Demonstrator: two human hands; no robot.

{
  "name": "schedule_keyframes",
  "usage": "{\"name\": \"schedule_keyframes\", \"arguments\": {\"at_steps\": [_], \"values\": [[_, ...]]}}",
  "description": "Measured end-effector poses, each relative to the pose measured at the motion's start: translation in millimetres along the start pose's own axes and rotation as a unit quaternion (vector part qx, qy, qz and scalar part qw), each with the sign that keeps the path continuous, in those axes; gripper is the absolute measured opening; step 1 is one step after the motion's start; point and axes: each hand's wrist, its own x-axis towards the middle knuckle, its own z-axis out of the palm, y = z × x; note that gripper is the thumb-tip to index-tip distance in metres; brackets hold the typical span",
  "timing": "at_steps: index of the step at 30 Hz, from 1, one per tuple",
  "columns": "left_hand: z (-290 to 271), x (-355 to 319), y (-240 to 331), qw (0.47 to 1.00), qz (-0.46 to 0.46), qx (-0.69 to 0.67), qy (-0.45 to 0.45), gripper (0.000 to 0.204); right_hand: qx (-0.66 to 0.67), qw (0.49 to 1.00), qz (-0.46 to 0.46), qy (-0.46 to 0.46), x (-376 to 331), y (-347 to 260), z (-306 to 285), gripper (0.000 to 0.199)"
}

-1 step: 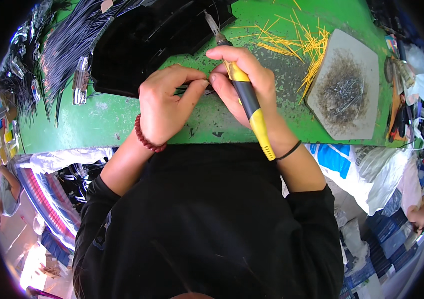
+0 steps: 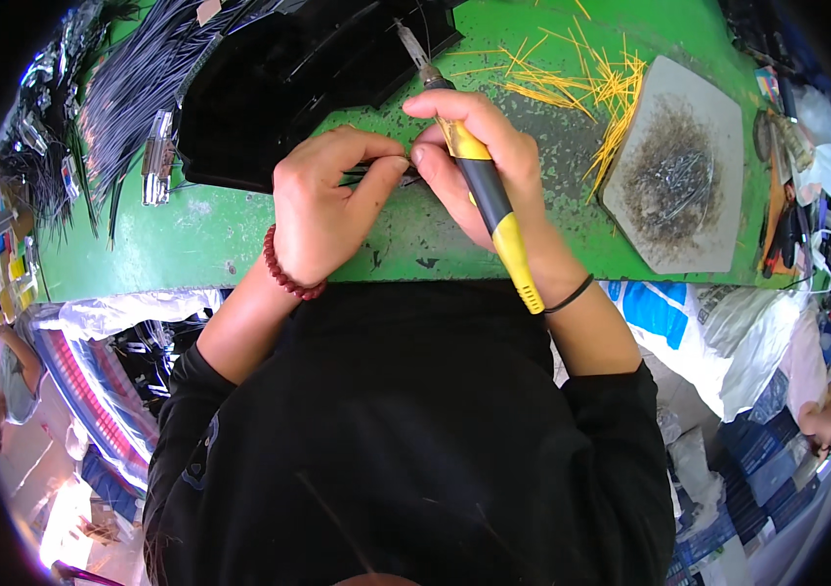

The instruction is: Soldering electrical wires onto small electronic components at a factory workbench.

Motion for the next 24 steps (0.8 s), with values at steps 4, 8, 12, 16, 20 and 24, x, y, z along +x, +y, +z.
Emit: {"name": "schedule_keyframes", "arguments": {"at_steps": [4,8,12,16,20,24], "values": [[-3.1,1.2,6.0,0.998,-0.043,-0.045,-0.031,0.008,0.001,0.999,-0.045,-0.006,0.3,3.7,-5.2,0.033],[-3.8,3.1,9.4,0.995,0.035,0.082,-0.042,0.009,-0.13,0.977,-0.159,0.063,-3.2,19.9,-17.7,0.032],[-0.1,0.0,7.3,0.989,0.036,0.141,-0.04,0.008,-0.257,0.945,-0.182,-0.082,-2.0,10.6,-16.7,0.039],[-1.4,-0.2,7.3,0.984,0.029,0.163,-0.06,0.008,-0.294,0.942,-0.151,-0.058,-1.9,2.0,-10.7,0.044],[1.2,0.0,2.9,0.986,0.017,0.152,-0.065,0.007,-0.313,0.942,-0.121,-0.022,-14.9,2.3,-2.7,0.046],[3.9,2.2,2.2,0.978,0.001,0.188,-0.086,0.005,-0.307,0.947,-0.093,0.002,-15.8,-0.3,-0.9,0.045]]}}
